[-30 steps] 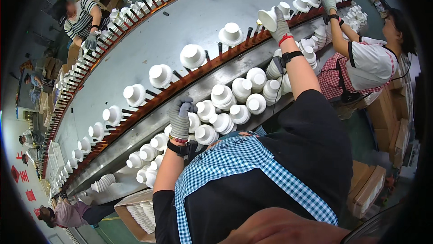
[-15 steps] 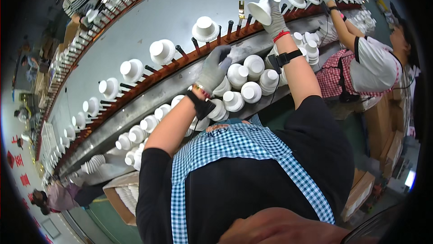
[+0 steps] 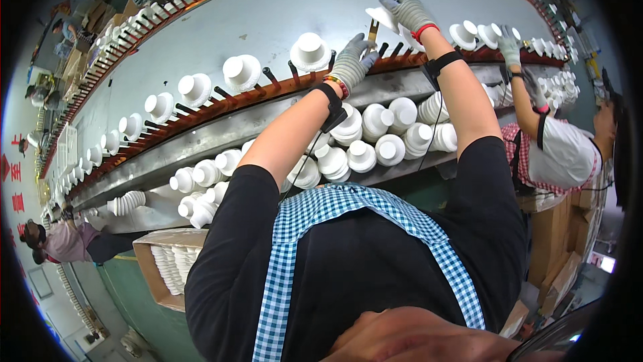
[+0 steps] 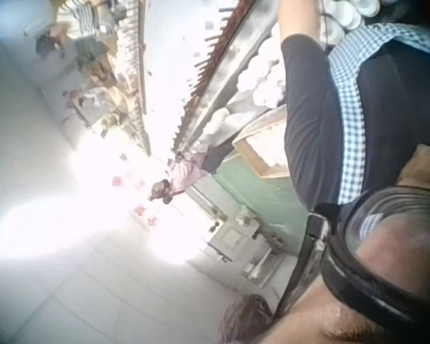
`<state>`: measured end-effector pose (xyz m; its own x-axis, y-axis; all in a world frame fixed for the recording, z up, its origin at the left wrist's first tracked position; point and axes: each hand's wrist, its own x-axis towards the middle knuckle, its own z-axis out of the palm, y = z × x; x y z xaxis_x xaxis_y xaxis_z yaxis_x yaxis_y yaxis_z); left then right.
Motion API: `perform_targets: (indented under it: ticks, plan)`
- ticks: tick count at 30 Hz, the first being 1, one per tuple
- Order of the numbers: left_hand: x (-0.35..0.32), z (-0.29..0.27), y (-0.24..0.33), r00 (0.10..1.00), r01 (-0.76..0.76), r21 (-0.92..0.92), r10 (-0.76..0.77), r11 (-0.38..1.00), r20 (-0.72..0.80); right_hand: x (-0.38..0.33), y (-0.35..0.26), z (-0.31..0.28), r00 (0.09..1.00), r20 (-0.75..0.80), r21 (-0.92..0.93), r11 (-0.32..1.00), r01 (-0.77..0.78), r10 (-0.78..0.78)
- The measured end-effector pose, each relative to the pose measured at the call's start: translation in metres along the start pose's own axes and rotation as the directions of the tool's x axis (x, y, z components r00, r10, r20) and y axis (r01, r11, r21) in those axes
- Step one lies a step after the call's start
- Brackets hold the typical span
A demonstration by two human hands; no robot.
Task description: Load plastic bowls from a cardboard box onto a moving production line conveyor belt.
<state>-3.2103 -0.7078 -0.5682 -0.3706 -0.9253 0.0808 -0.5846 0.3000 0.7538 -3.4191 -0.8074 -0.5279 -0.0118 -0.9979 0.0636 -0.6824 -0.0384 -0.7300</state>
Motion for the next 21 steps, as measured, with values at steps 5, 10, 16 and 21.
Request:
perform_targets:
  ticks: [5, 10, 16, 21]
  plan:
    - [-0.004, -0.003, -0.020, 0.992, 0.123, -0.182, -0.128, 0.976, -0.017, 0.021, 0.002, 0.032, 0.911, 0.339, 0.211, 0.963, 0.168, -0.234]
    - [-0.009, -0.010, -0.030, 0.966, 0.218, -0.224, -0.243, 0.950, -0.091, 0.008, -0.026, 0.051, 0.863, 0.395, 0.136, 0.949, 0.285, -0.316]
    - [-0.005, -0.004, -0.044, 0.916, 0.273, -0.198, -0.317, 0.942, -0.247, -0.039, -0.061, 0.072, 0.876, 0.261, -0.194, 0.867, 0.459, -0.406]
    - [-0.052, -0.010, -0.054, 0.962, 0.099, -0.517, -0.215, 0.850, -0.169, -0.072, -0.062, 0.113, 0.832, 0.090, -0.396, 0.747, 0.534, -0.548]
